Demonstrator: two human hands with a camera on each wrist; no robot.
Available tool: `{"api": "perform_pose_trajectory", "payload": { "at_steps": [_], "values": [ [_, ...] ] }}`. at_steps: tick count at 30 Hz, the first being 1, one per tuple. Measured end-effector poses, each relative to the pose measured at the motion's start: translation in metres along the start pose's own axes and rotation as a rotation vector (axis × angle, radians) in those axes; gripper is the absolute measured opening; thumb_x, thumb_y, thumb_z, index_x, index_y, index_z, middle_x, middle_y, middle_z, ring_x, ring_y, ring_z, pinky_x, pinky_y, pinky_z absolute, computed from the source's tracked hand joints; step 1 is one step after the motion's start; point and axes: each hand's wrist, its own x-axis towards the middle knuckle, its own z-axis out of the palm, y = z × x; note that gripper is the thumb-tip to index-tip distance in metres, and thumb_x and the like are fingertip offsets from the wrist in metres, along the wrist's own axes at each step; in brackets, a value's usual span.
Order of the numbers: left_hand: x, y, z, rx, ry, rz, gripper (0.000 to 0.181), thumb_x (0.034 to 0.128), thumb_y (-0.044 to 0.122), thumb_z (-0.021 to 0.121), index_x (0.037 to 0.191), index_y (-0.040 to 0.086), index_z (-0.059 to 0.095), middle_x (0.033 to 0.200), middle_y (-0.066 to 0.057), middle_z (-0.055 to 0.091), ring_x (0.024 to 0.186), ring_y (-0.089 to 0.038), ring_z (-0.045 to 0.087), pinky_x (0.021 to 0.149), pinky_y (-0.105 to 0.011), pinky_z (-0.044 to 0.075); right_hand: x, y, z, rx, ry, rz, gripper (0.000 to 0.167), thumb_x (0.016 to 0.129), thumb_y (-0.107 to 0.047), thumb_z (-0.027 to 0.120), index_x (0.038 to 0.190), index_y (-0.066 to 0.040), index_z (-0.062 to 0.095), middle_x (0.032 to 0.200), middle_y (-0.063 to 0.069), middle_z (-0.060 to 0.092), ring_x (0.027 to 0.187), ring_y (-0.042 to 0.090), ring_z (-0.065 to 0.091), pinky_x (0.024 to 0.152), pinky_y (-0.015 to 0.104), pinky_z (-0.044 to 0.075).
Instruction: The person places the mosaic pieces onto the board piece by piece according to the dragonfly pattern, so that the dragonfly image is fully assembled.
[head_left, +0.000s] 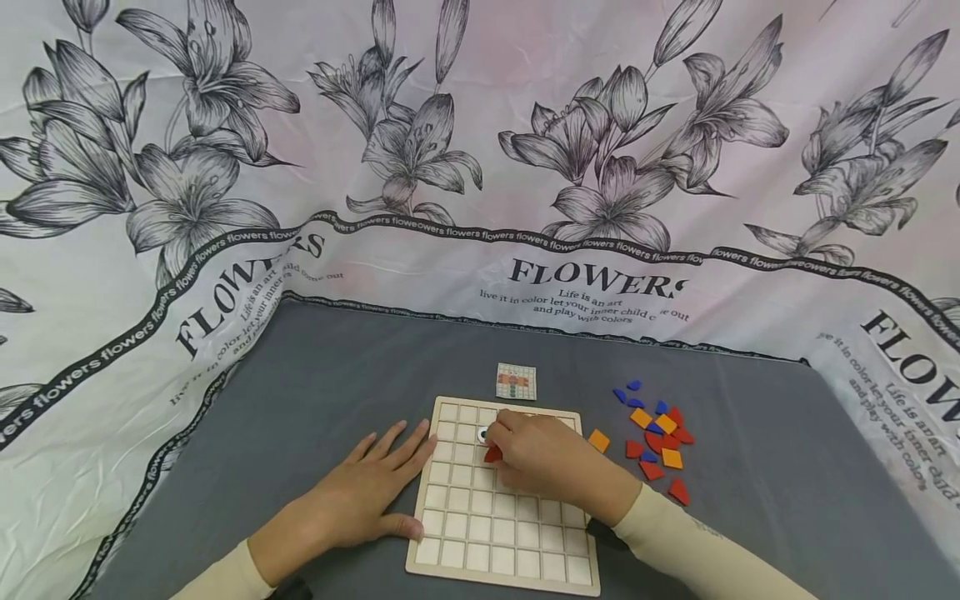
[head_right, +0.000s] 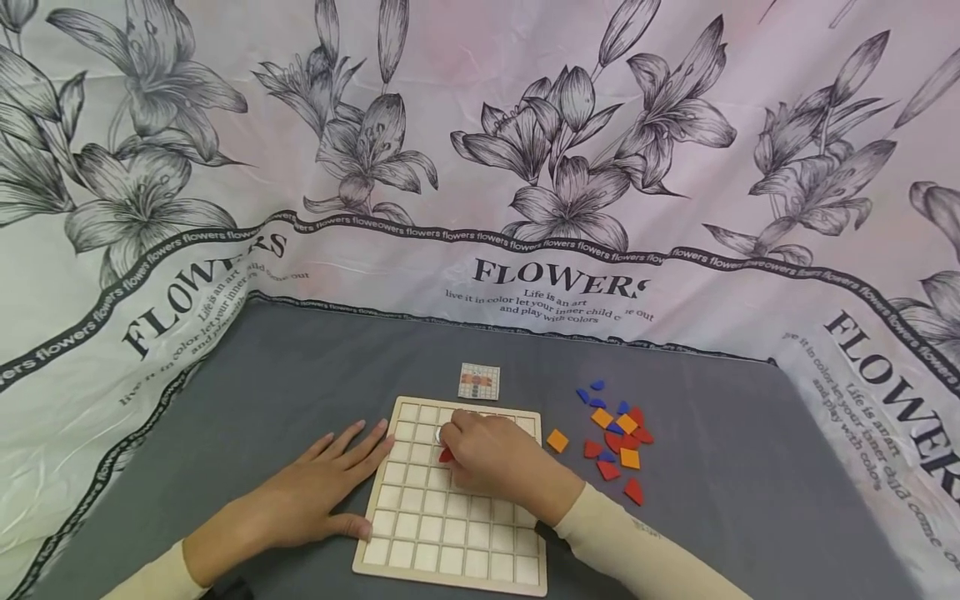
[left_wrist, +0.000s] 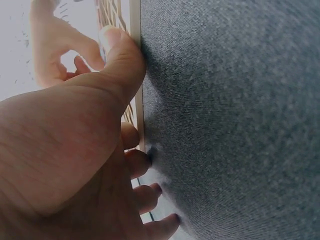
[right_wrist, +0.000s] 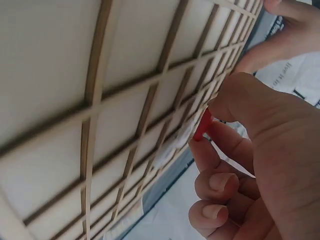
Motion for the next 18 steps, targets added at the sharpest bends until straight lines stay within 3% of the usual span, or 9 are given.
{"api": "perform_pose_trajectory", "payload": {
  "at_steps": [11,18],
  "values": [
    [-0.0005,0.0005,0.0006,-0.014,0.012,0.001,0.107,0.0893,0.065,0.070,0.170,0.013,0.023,0.177,-0.011,0.014,0.162,-0.043,0.014,0.123,-0.070,0.019,0.0020,-0.0040,0.0103,-0.104,0.041,-0.058,0.016,0.089,-0.023,0.084,0.098,-0.017,0.072,0.091,-0.003,0.064,0.070,0.007,0.061,0.060,0.023,0.053],
    [-0.0015,-0.0002,0.0013,-0.009,0.018,0.004,0.107,0.0895,0.064,0.070,0.170,0.013,0.023,0.177,-0.011,0.013,0.162,-0.043,0.014,0.123,-0.070,0.019,0.0015,-0.0053,0.0099,-0.144,0.010,-0.059,0.016,0.095,-0.030,0.080,0.103,-0.017,0.075,0.095,-0.003,0.066,0.075,0.007,0.065,0.064,0.024,0.056]
  ]
}}
